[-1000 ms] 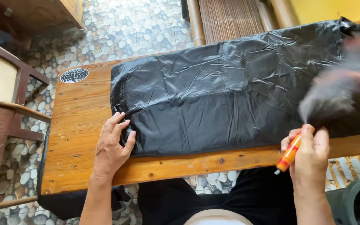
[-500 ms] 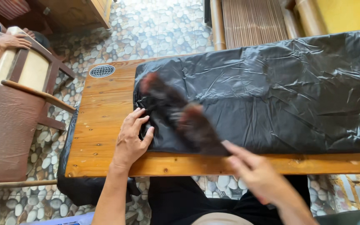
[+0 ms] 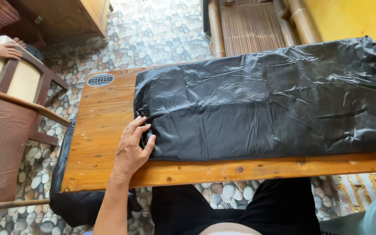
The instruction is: The person folds a large black plastic sheet on a wooden table, using a brush to smooth it out. They then secure the folded sheet with a blue strap and place it into a basket. The process is repeated with another sheet.
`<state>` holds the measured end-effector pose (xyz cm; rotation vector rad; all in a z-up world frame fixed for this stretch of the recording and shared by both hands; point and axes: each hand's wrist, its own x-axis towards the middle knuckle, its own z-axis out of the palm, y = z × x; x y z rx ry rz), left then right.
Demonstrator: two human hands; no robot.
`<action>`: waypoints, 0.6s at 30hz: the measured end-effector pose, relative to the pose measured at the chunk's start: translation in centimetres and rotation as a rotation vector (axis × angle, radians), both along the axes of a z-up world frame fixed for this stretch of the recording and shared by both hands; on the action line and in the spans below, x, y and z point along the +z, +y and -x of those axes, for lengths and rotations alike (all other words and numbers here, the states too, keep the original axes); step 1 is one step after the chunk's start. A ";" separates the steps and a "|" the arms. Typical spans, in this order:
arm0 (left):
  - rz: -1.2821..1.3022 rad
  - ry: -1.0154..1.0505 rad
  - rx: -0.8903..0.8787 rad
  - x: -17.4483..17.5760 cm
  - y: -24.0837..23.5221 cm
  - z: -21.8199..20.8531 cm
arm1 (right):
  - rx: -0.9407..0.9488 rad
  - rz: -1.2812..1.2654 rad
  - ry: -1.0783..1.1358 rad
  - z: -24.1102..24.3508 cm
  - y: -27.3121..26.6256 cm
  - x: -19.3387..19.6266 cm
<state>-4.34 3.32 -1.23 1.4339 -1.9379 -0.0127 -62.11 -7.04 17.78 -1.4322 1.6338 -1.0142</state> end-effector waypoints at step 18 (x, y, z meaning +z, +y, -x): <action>-0.550 0.235 0.460 1.9 -12.2 -2.6 | -0.387 0.153 0.837 12.5 -4.2 -18.9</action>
